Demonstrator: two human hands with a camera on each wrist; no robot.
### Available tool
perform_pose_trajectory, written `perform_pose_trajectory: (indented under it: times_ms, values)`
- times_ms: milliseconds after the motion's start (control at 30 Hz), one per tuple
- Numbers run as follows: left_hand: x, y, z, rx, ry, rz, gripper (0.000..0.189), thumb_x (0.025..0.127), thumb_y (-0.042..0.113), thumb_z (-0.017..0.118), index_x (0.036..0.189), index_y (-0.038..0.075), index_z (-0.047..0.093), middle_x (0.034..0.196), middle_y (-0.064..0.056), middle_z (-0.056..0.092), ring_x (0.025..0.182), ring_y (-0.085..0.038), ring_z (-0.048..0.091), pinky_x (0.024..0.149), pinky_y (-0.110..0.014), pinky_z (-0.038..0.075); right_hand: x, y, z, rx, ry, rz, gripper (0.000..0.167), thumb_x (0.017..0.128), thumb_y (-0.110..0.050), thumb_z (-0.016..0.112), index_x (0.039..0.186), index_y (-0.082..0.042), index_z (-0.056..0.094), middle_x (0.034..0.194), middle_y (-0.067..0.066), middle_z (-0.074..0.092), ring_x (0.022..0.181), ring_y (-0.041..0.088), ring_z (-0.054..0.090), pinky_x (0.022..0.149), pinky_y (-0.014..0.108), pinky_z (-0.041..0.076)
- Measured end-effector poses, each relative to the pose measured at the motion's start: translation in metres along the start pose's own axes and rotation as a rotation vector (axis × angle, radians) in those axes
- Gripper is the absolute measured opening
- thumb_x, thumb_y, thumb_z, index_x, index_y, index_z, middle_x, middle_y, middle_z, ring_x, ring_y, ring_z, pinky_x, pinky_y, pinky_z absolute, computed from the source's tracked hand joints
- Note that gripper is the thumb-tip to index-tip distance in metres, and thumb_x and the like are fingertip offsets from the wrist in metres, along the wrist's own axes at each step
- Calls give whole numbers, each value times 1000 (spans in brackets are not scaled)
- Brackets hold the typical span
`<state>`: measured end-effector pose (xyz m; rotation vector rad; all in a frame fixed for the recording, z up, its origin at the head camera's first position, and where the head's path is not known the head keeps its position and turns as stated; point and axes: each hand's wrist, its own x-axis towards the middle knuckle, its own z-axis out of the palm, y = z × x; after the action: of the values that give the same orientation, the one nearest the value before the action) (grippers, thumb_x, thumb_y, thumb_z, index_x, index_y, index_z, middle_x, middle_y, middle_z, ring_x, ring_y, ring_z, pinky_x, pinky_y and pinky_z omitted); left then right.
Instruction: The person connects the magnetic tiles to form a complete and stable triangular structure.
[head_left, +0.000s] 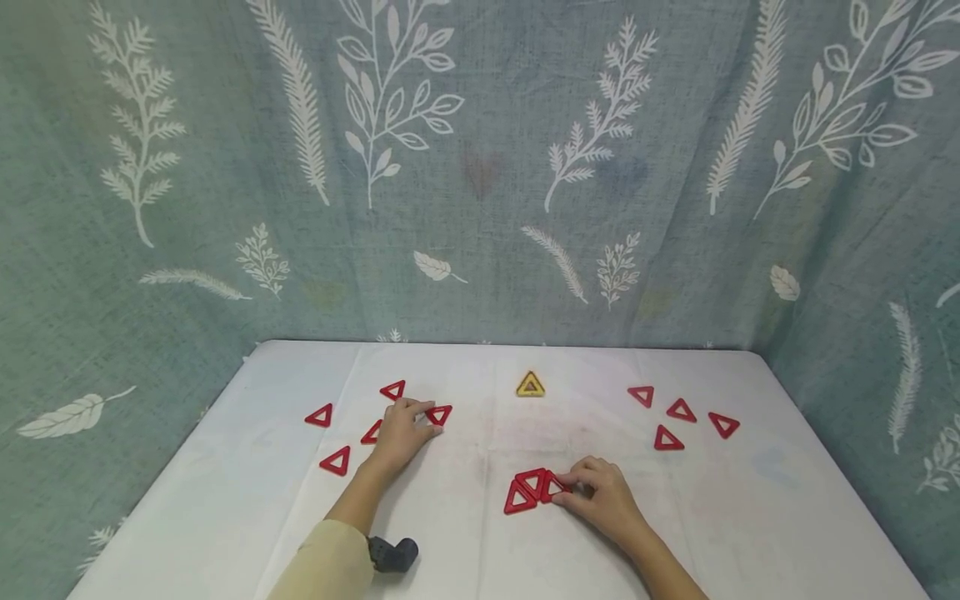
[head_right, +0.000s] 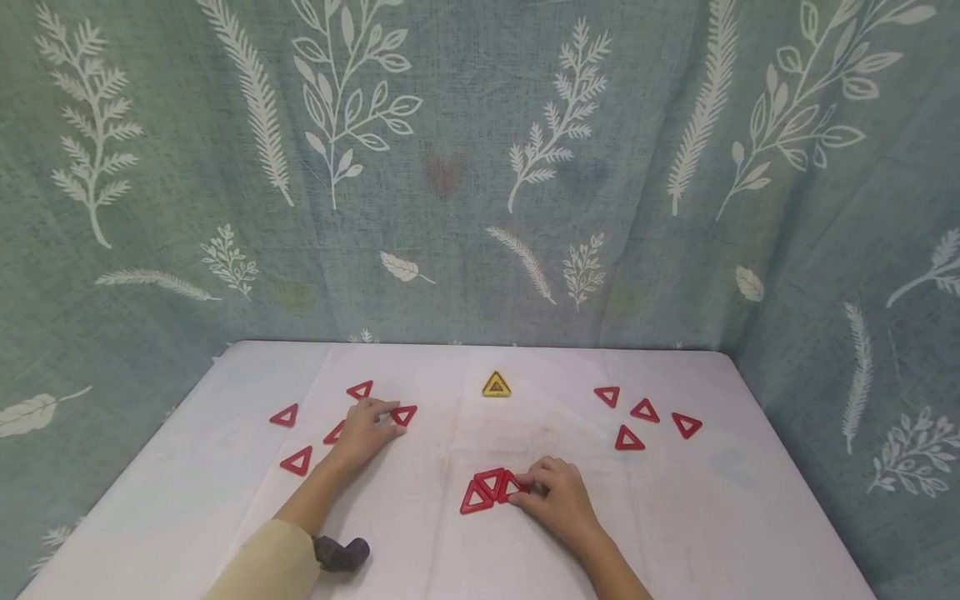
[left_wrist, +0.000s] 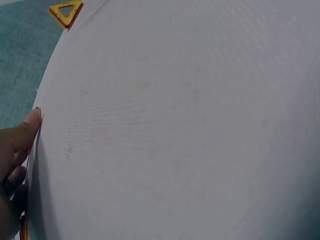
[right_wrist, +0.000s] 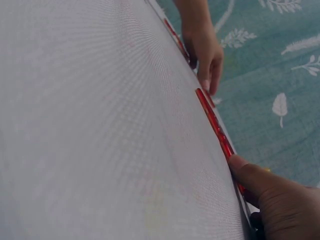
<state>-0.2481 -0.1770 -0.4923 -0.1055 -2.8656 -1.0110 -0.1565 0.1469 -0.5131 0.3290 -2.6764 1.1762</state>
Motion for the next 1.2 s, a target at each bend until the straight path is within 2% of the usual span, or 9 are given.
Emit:
perform_pose_trajectory:
  times_ms: [267,467,867,1200]
  values:
    - [-2,3,7,31,3,-16,44,79,23,76,120,11,66,117,-14,53,113,-33,46,93,-52,35,0,0,2,-8,-4,2,24,67,-27,84,89,-21,77,77,-23,55,72,1,45,71,26,38]
    - [-1,7,7,35,-21,5,42,78,22,76,118,12,67,115,-13,53,111,-32,46,91,-51,36,-1,1,2,-13,21,-34,24,66,-26,85,89,-21,77,78,-21,56,72,0,45,70,26,38]
    - [-2,18,15,5,-59,47,41,77,23,78,115,13,69,113,-11,55,107,-29,46,88,-46,38,1,-1,-1,-19,5,2,23,68,-26,84,89,-21,77,77,-21,56,72,1,44,70,26,37]
    - [-3,26,27,-25,-79,121,41,73,26,81,111,16,71,107,-5,57,104,-26,47,89,-45,35,1,1,0,-21,-18,11,23,69,-27,83,91,-22,77,77,-22,55,73,1,44,71,26,37]
